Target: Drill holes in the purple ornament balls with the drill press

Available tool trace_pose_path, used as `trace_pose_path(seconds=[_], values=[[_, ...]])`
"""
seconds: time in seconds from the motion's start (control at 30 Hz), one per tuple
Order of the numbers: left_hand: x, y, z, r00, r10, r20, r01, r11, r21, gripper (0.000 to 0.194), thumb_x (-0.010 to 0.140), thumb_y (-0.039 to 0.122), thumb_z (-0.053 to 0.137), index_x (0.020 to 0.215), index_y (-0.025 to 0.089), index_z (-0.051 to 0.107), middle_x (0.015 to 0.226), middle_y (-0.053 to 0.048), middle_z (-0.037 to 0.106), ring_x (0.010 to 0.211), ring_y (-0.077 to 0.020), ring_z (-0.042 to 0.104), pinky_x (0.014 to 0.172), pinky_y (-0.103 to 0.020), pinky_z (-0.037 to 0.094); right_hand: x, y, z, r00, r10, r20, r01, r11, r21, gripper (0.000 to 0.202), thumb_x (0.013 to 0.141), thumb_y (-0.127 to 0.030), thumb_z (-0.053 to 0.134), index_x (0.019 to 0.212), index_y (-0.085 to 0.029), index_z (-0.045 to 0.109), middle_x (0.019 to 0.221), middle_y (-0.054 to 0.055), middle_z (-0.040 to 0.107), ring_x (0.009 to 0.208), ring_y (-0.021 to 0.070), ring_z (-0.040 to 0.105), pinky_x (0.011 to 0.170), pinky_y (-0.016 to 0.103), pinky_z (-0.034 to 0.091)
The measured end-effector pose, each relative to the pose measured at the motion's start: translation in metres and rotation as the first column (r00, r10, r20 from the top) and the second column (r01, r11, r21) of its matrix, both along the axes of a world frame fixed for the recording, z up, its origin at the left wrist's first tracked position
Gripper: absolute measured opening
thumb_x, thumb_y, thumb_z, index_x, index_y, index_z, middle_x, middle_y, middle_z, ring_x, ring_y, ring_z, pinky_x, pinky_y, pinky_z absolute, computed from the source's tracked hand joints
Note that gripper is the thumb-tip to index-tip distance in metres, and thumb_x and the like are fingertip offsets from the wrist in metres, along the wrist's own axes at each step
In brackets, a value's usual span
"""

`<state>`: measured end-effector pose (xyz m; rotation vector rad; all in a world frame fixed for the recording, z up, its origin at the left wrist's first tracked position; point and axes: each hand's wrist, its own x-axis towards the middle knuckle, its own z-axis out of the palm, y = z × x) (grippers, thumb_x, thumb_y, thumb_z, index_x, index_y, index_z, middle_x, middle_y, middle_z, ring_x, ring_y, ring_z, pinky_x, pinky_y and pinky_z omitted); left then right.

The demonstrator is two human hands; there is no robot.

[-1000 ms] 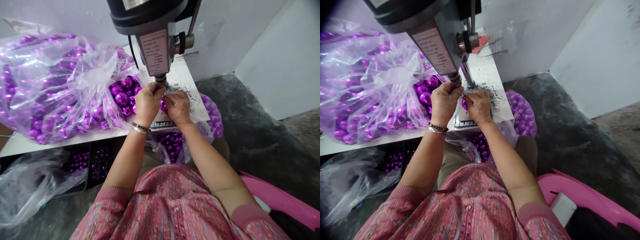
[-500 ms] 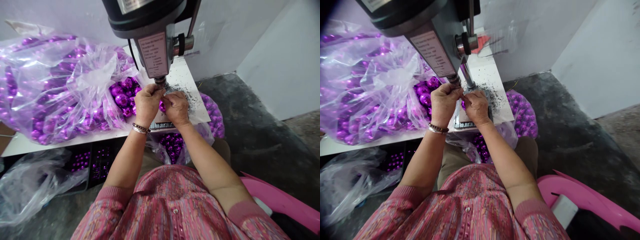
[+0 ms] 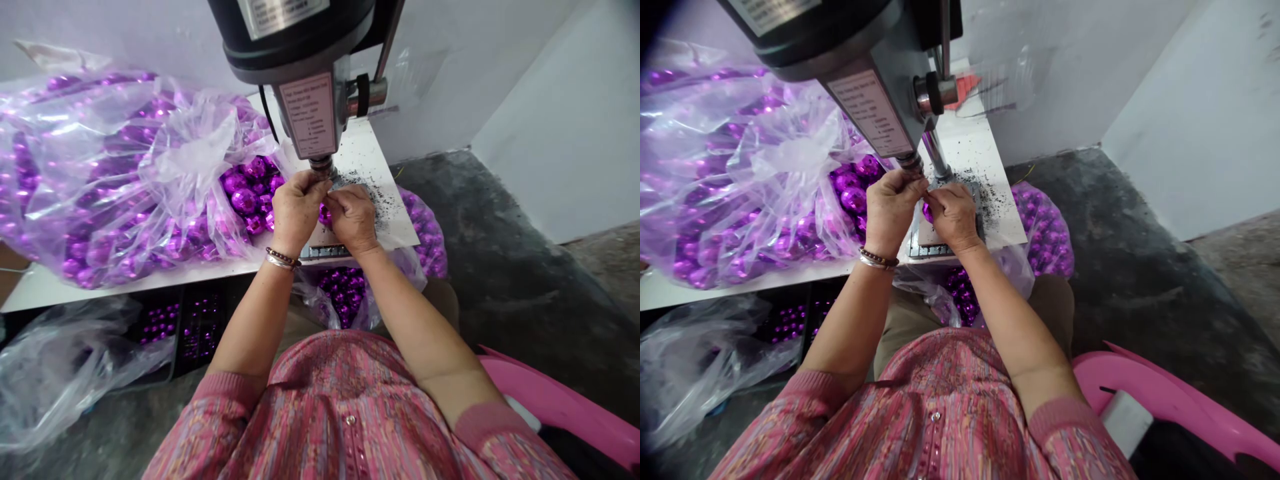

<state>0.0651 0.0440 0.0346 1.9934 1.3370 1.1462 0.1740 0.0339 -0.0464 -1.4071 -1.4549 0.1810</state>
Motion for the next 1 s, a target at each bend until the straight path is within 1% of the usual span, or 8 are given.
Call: trace_pose_path(seconds=[0.17, 0.33, 0.4, 0.5, 0.63, 0.8, 0.87, 1.0], values=[[-0.010, -0.001, -0.008, 0.999, -0.033, 0.042, 0.034, 0.999, -0.016, 0.020, 0.085, 0.014, 0.060, 0.100, 0.021, 0.072, 0.098, -0.003, 0.076, 0.093, -0.0168, 0.069, 0.086, -0.029, 0.055, 0.008, -0.004, -0.002, 1.000, 0.019, 0.005, -0.019, 1.000, 0.000, 0.040, 0.093, -0.051, 0.048, 0.098, -0.020, 0.073, 0.095, 0.006, 0.066, 0.097, 0.0090, 0.057, 0.102, 0.027, 0.047], [-0.026, 0.000, -0.037, 0.988, 0.047, 0.145, -0.018, 0.981, -0.191, 0.024, 0.087, 0.015, 0.054, 0.104, 0.018, 0.071, 0.099, -0.005, 0.076, 0.079, -0.0140, 0.069, 0.079, -0.029, 0.057, 0.010, -0.019, -0.002, 1.000, 0.012, -0.006, -0.012, 1.000, -0.014, 0.038, 0.093, -0.050, 0.048, 0.098, -0.022, 0.073, 0.091, 0.005, 0.065, 0.096, 0.0100, 0.056, 0.100, 0.028, 0.048], [-0.027, -0.001, -0.049, 0.987, 0.030, 0.158, 0.007, 0.973, -0.229, 0.023, 0.086, 0.016, 0.056, 0.103, 0.018, 0.071, 0.100, -0.006, 0.076, 0.084, -0.0150, 0.070, 0.082, -0.030, 0.057, 0.009, -0.023, -0.002, 1.000, -0.002, -0.020, 0.001, 1.000, -0.021, 0.041, 0.094, -0.051, 0.044, 0.099, -0.022, 0.073, 0.093, 0.005, 0.065, 0.097, 0.0099, 0.057, 0.099, 0.028, 0.048], [-0.025, -0.003, -0.059, 0.988, -0.022, 0.151, 0.051, 0.980, -0.191, 0.025, 0.086, 0.018, 0.060, 0.108, 0.019, 0.072, 0.109, -0.008, 0.075, 0.098, -0.0177, 0.068, 0.091, -0.033, 0.055, 0.006, -0.022, -0.003, 0.999, -0.016, -0.039, 0.015, 1.000, -0.027, 0.044, 0.095, -0.052, 0.041, 0.102, -0.023, 0.073, 0.096, 0.006, 0.066, 0.098, 0.0099, 0.057, 0.100, 0.028, 0.049], [-0.023, -0.007, -0.062, 0.993, -0.061, 0.104, 0.078, 0.983, -0.165, 0.036, 0.086, 0.022, 0.064, 0.121, 0.021, 0.068, 0.117, -0.010, 0.072, 0.094, -0.0170, 0.066, 0.091, -0.034, 0.054, 0.005, -0.014, -0.002, 0.998, -0.024, -0.052, 0.022, 0.999, -0.027, 0.043, 0.094, -0.052, 0.044, 0.102, -0.022, 0.073, 0.097, 0.006, 0.066, 0.098, 0.0107, 0.058, 0.101, 0.030, 0.049], [-0.026, -0.009, -0.061, 0.994, -0.105, 0.039, 0.110, 0.978, -0.176, 0.048, 0.078, 0.027, 0.075, 0.125, 0.020, 0.065, 0.125, -0.012, 0.067, 0.089, -0.0169, 0.064, 0.089, -0.034, 0.053, 0.011, -0.015, 0.001, 0.998, 0.018, -0.055, -0.020, 0.999, -0.033, 0.043, 0.094, -0.052, 0.044, 0.102, -0.021, 0.073, 0.100, 0.006, 0.067, 0.101, 0.0097, 0.060, 0.101, 0.027, 0.051], [-0.025, -0.008, -0.062, 0.993, -0.110, 0.032, 0.114, 0.977, -0.182, 0.053, 0.075, 0.029, 0.078, 0.125, 0.020, 0.063, 0.123, -0.012, 0.068, 0.090, -0.0181, 0.064, 0.088, -0.034, 0.052, 0.015, -0.018, 0.001, 0.998, 0.028, -0.058, -0.031, 0.999, -0.043, 0.044, 0.096, -0.051, 0.041, 0.105, -0.021, 0.072, 0.103, 0.006, 0.067, 0.101, 0.0089, 0.061, 0.099, 0.026, 0.052], [-0.020, -0.006, -0.063, 0.991, -0.114, 0.066, 0.126, 0.969, -0.211, 0.049, 0.076, 0.032, 0.077, 0.120, 0.020, 0.061, 0.112, -0.009, 0.070, 0.090, -0.0183, 0.065, 0.084, -0.032, 0.052, 0.022, -0.020, -0.004, 0.998, 0.009, -0.059, -0.014, 0.997, -0.082, 0.044, 0.097, -0.046, 0.037, 0.114, -0.020, 0.068, 0.110, 0.006, 0.067, 0.103, 0.0093, 0.061, 0.099, 0.027, 0.052]])
